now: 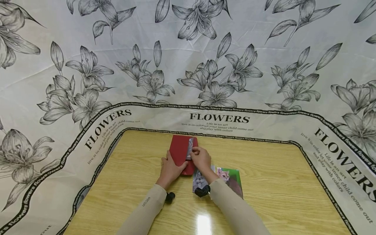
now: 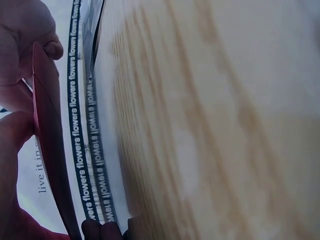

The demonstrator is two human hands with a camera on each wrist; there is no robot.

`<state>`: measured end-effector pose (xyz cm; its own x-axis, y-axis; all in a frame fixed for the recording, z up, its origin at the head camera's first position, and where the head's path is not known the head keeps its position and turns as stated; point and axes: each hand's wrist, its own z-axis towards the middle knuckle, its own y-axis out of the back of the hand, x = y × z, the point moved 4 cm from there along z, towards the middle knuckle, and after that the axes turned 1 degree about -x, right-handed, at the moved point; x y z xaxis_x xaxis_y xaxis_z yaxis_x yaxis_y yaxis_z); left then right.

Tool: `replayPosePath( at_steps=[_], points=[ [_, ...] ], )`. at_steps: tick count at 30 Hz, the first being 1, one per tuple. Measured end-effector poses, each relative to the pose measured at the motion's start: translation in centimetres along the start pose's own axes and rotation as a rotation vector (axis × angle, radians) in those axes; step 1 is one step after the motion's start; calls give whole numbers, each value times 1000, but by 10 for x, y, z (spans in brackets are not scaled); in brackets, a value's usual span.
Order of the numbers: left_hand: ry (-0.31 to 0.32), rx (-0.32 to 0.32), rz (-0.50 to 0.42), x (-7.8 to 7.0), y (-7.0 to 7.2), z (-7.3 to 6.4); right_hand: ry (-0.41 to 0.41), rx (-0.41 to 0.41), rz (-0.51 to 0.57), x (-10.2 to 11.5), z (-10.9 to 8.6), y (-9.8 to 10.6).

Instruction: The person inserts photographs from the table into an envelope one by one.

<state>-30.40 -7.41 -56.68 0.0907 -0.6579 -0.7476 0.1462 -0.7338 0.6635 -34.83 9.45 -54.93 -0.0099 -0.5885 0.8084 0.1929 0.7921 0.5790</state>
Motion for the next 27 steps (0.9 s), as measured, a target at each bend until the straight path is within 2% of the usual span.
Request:
replayPosePath(
  at_steps=[17, 27],
  points=[
    [0, 3, -6, 1, -1, 1, 65, -38, -34, 9, 4, -11],
    [0, 4, -8, 2, 0, 1, 50, -28, -35, 11, 1, -14]
  ],
)
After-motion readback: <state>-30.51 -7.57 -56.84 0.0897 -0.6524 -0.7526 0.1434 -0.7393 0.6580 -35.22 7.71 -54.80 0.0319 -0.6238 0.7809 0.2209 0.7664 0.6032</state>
